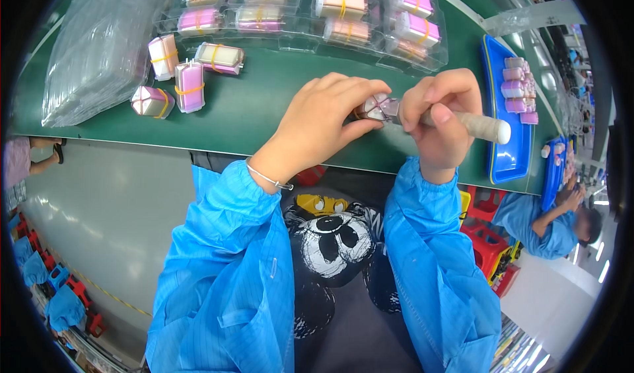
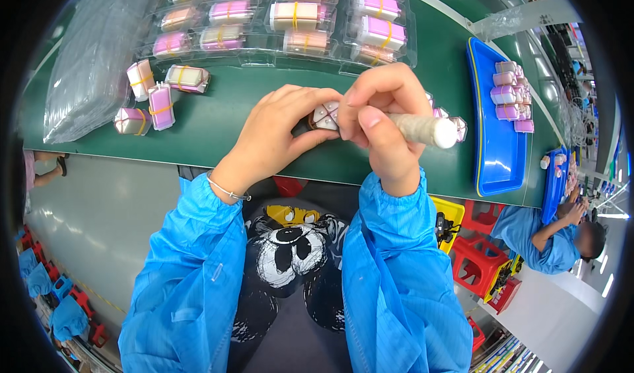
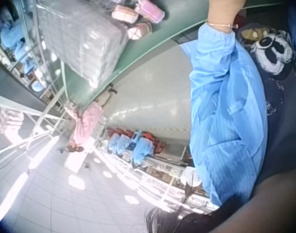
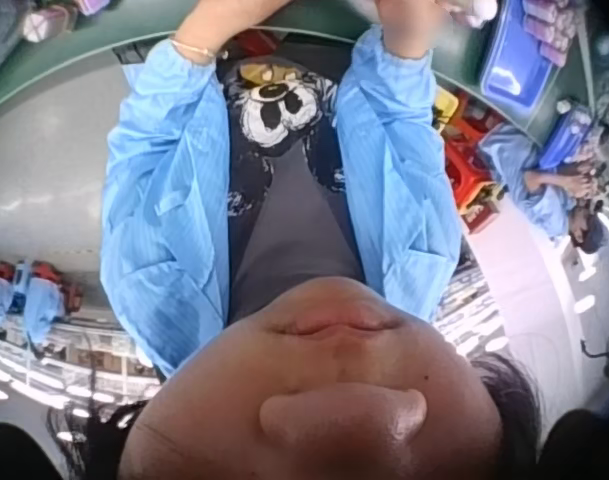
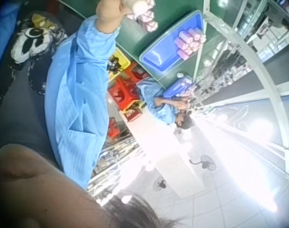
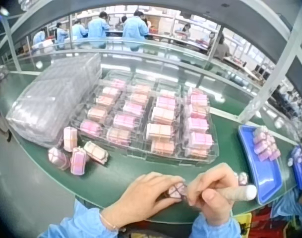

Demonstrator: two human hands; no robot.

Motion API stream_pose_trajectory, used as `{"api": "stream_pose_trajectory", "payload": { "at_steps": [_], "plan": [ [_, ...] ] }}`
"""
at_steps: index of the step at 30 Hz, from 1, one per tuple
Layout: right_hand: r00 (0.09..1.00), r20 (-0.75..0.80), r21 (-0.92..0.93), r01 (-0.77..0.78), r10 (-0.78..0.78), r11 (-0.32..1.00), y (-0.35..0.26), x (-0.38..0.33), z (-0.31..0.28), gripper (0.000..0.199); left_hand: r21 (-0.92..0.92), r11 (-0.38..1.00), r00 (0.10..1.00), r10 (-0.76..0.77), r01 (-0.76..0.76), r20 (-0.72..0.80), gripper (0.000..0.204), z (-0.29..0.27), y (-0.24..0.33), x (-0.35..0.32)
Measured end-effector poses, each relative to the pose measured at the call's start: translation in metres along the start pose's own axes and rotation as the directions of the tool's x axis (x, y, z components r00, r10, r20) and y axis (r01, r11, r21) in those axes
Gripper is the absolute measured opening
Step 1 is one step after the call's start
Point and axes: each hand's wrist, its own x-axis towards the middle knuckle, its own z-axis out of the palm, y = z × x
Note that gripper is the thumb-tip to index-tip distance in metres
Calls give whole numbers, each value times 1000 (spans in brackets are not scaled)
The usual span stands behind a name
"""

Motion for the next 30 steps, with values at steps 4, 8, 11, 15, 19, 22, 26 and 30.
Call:
{"api": "stream_pose_trajectory", "payload": {
  "at_steps": [4, 8, 11, 15, 19, 22, 26, 30],
  "plan": [
    [1000, 18, 14, -14, 14, 1000, -1, -3, -3, 24, 6, 1000, 999, 20, -20, -26, 45, 2, -2, -1],
    [1000, 6, 5, -15, 15, 1000, 1, -4, -1, 25, 1, 1000, 1000, 24, -24, -8, 46, 1, 0, 0],
    [1000, 8, 41, 26, -26, 999, 0, -3, -4, 24, -11, 998, 998, 54, -54, -17, 49, -1, 1, -2],
    [981, -51, 306, 195, -188, 932, -10, -2, -14, 16, -182, 983, 1000, -4, 8, 25, 56, -1, -8, -6],
    [972, -211, 271, 162, -105, 949, -17, -9, -4, 14, -181, 982, 998, -53, 47, -32, 55, -1, -5, -4],
    [976, -160, 199, 176, -145, 964, -9, -9, 1, 15, -103, 994, 997, -43, 37, -61, 42, 2, -4, -3],
    [981, -118, 131, 169, -154, 977, -2, -8, 7, 16, -75, 996, 997, -52, 47, -60, 40, 2, -4, -4],
    [989, -79, 87, 133, -126, 987, -2, -6, 10, 17, -48, 997, 997, -62, 60, -47, 37, 3, -3, -2]
  ]
}}
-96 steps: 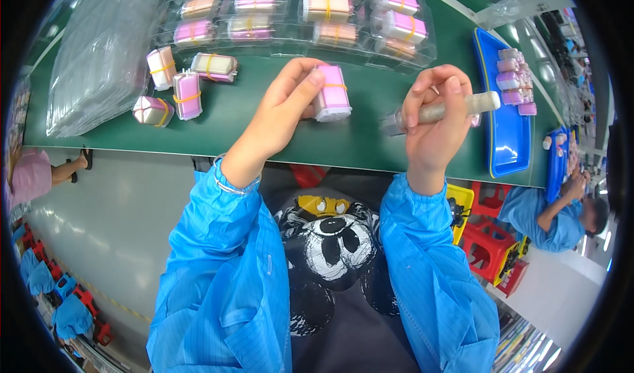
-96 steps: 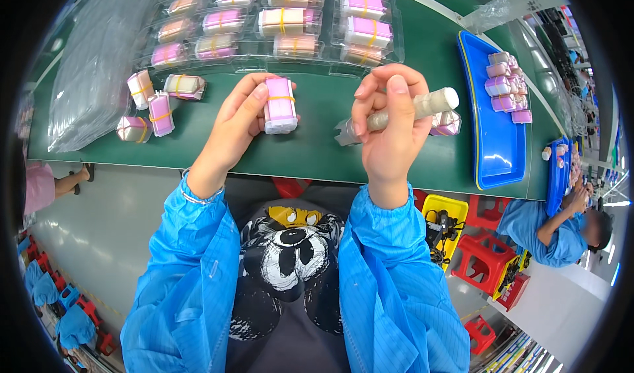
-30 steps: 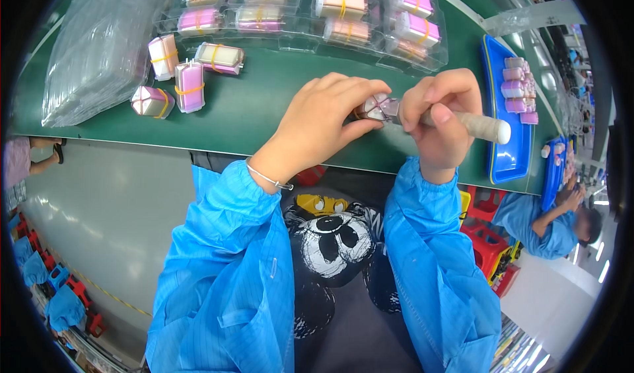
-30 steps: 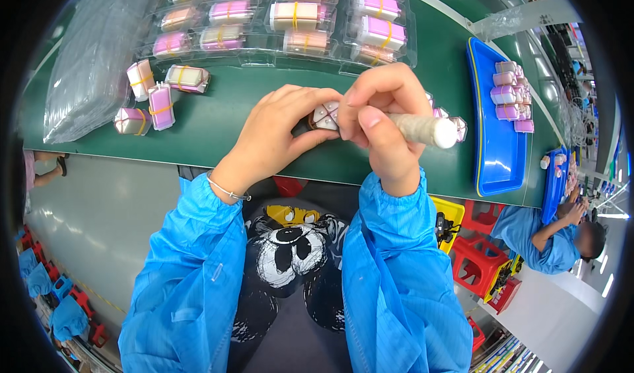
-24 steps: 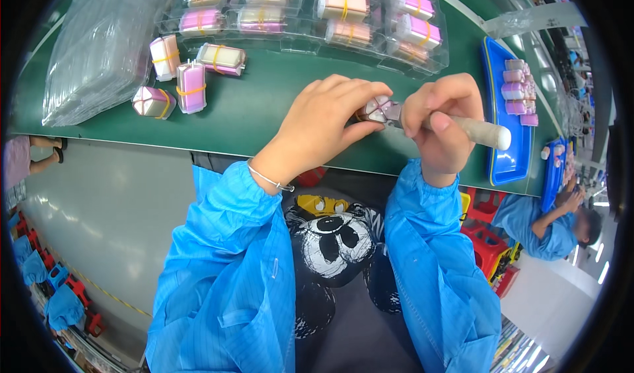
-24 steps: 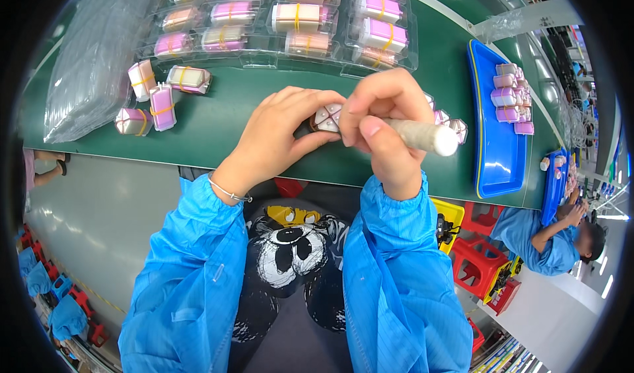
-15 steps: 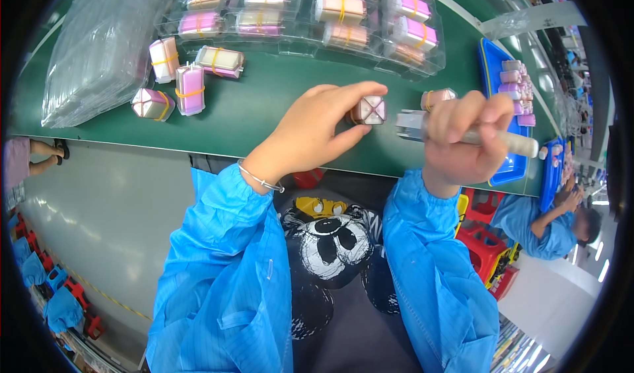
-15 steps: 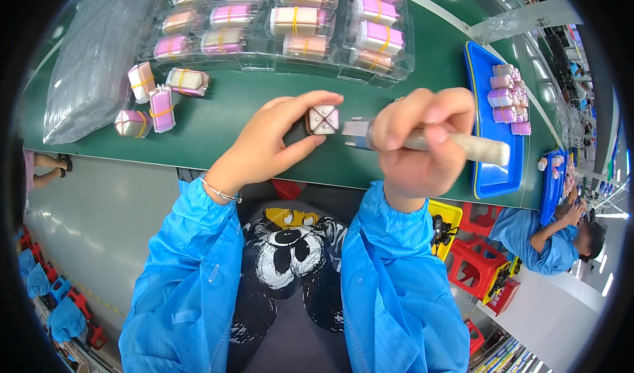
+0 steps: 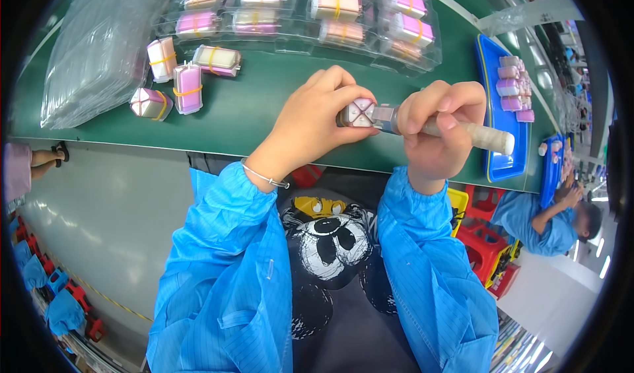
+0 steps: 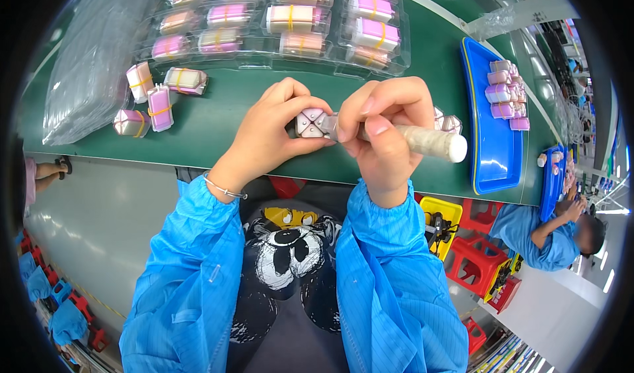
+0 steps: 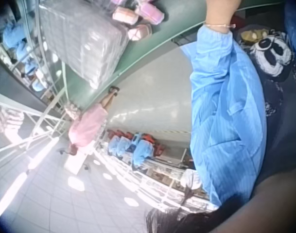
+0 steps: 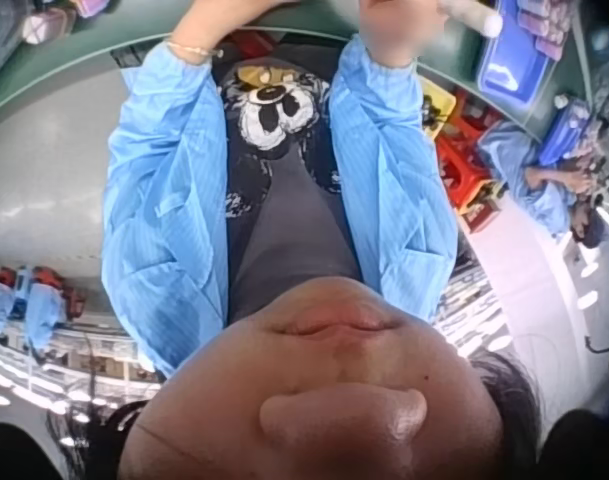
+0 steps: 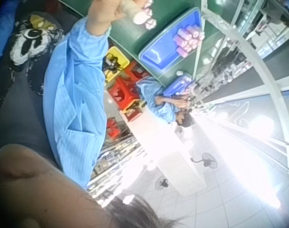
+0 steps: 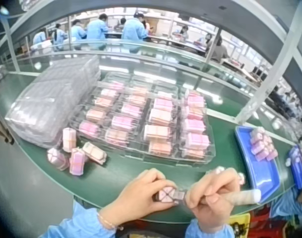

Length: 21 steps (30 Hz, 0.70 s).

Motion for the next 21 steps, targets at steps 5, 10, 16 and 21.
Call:
{"api": "stream_pose_trajectory", "payload": {
  "at_steps": [5, 10, 16, 21],
  "plan": [
    [992, 108, -52, -64, 69, 997, -2, 3, -2, 16, 43, 999, 1000, 7, -7, 13, 34, 1, -1, 0],
    [974, 123, -98, -181, 192, 979, -2, 1, -1, 18, 40, 999, 1000, 14, -15, 11, 34, 2, -1, 0],
    [979, 141, -57, -137, 144, 989, 3, 1, -3, 17, 16, 1000, 999, 6, -7, 49, 37, -2, -1, 0],
    [989, 130, 40, -74, 68, 996, 5, 5, -13, 13, -61, 994, 995, 94, -95, -30, 44, -5, 3, -2]
  ]
}}
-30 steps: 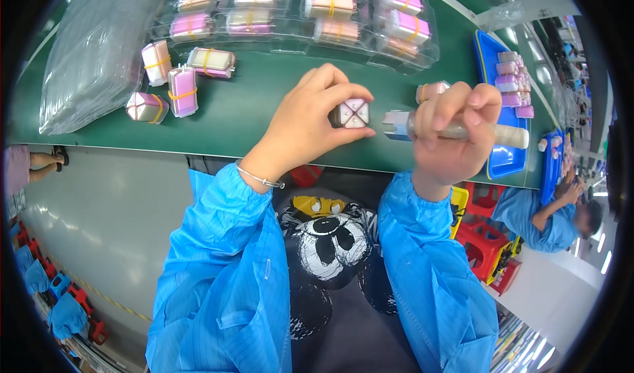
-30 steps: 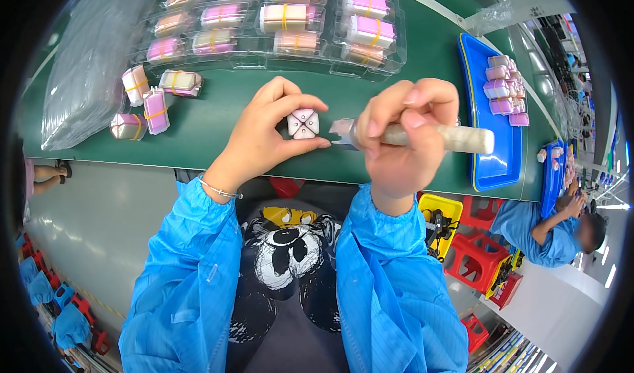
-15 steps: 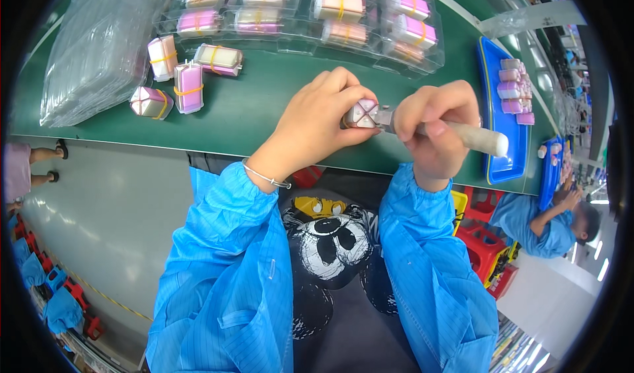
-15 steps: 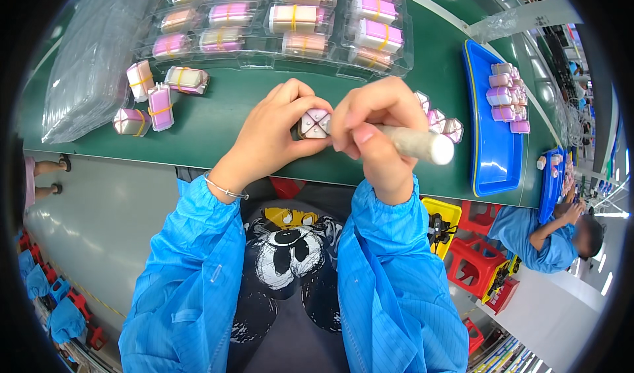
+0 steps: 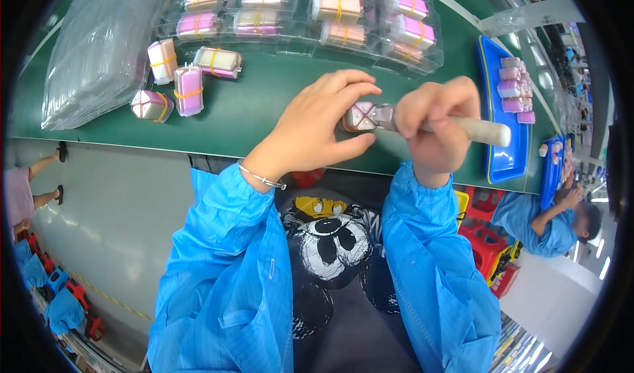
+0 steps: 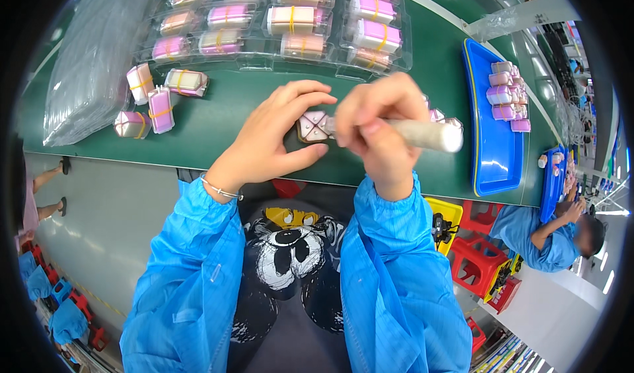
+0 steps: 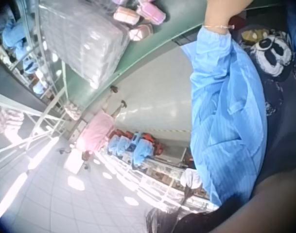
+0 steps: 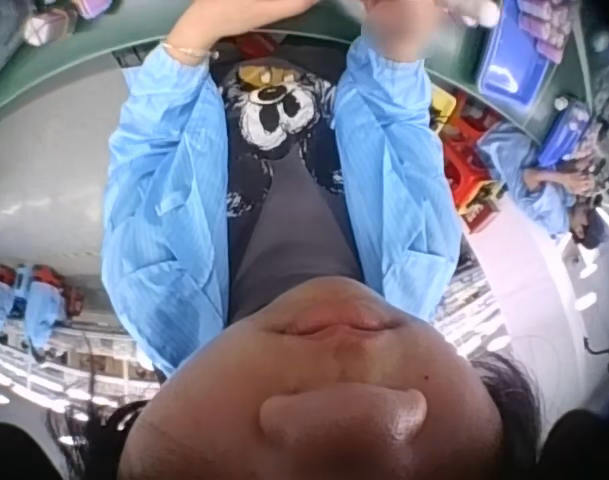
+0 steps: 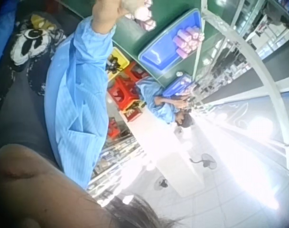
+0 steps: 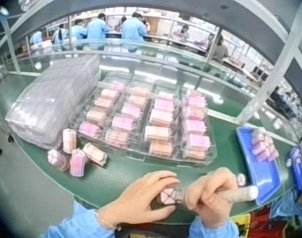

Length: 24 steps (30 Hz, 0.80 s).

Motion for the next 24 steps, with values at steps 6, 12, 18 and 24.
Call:
{"api": "stream_pose_trajectory", "payload": {
  "at_steps": [6, 12, 18, 24],
  "plan": [
    [987, -114, 26, 115, -112, 993, -13, -5, 6, 12, -182, 975, 982, -100, 128, 159, 47, -6, -2, 3],
    [988, -146, -31, 39, -43, 999, -6, -10, 17, 13, -105, 986, 989, -121, 130, 89, 40, -2, -4, 0],
    [994, -96, -59, 40, -46, 997, -2, -7, 16, 12, -83, 992, 993, -94, 99, 67, 36, 0, -5, 1],
    [998, -57, -64, 38, -41, 997, -2, -8, 17, 11, -65, 995, 996, -68, 72, 58, 34, 0, -5, 1]
  ]
}}
